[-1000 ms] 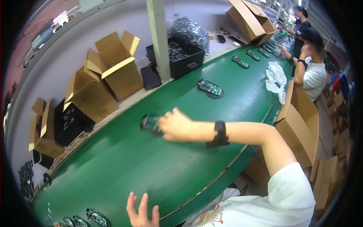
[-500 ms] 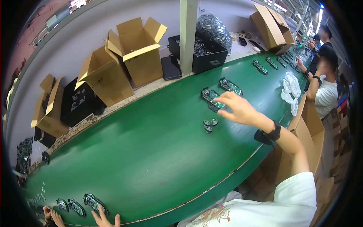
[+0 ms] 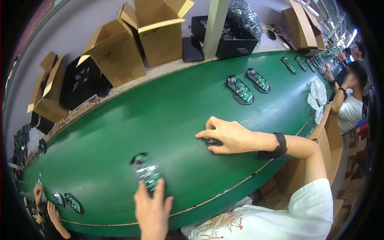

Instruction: The person assembles small electronic devices on a green table by placing circular components onto circuit boards. They repeatedly pick up components from a blue bin and attach them to the boards, then move the completed units aside.

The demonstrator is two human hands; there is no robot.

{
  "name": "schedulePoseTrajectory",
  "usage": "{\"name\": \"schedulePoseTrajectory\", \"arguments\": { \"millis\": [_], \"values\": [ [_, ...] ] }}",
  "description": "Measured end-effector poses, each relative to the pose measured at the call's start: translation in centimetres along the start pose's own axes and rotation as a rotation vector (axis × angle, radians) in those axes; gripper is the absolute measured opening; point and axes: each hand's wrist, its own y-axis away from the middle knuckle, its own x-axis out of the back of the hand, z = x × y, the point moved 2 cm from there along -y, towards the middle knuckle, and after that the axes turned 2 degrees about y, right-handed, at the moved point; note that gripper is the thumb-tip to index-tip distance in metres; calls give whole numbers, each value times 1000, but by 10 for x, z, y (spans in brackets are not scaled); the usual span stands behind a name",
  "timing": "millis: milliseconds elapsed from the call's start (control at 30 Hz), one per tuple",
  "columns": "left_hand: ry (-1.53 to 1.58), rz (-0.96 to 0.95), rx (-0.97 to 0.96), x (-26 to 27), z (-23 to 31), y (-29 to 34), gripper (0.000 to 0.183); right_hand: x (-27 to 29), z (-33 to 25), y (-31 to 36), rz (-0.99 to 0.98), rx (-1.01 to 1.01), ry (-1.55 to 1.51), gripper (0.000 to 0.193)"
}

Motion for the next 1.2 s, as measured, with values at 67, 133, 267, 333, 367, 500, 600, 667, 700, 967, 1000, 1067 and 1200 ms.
{"name": "schedulePoseTrajectory", "arguments": {
  "millis": [67, 133, 267, 333, 367, 500, 600, 667, 700, 967, 1000, 1067, 1200],
  "values": [
    [4, -28, -146, -14, 34, -15, 65, -4, 0, 7, -46, 8, 82, 53],
    [-37, -29, -217, -21, 55, -16, 66, 2, -7, 9, -16, 22, 60, 55],
    [-66, -72, -284, -21, 75, -17, 62, -1, 1, 13, 81, -4, 40, 51],
    [16, -118, -307, -14, 75, -19, 65, -5, 3, 11, 155, -28, 57, 43],
    [8, -110, -324, -10, 71, -24, 67, -5, 3, 10, 161, -39, 95, 40],
    [6, -146, -398, 2, 56, -57, 78, -3, 1, -3, 196, -12, 219, 25],
    [12, -206, -487, -12, 48, -77, 77, -5, -3, -7, 187, -6, 227, 22],
    [52, -200, -471, -16, 46, -77, 74, -7, -2, -6, 186, -20, 191, 21],
    [71, -196, -462, -19, 45, -75, 73, -6, -2, -6, 193, -14, 121, 20],
    [-116, -3, -364, -35, 65, -42, 41, -11, -40, -7, 177, 168, 20, 41],
    [-144, 2, -355, -36, 68, -36, 41, -15, -41, -8, 183, 173, 28, 38],
    [-182, -3, -343, -38, 68, -32, 39, -19, -44, -7, 181, 192, 24, 35],
    [-87, 29, -364, -30, 59, -34, 38, -26, -49, -6, 203, 283, 67, 37]
  ]
}}
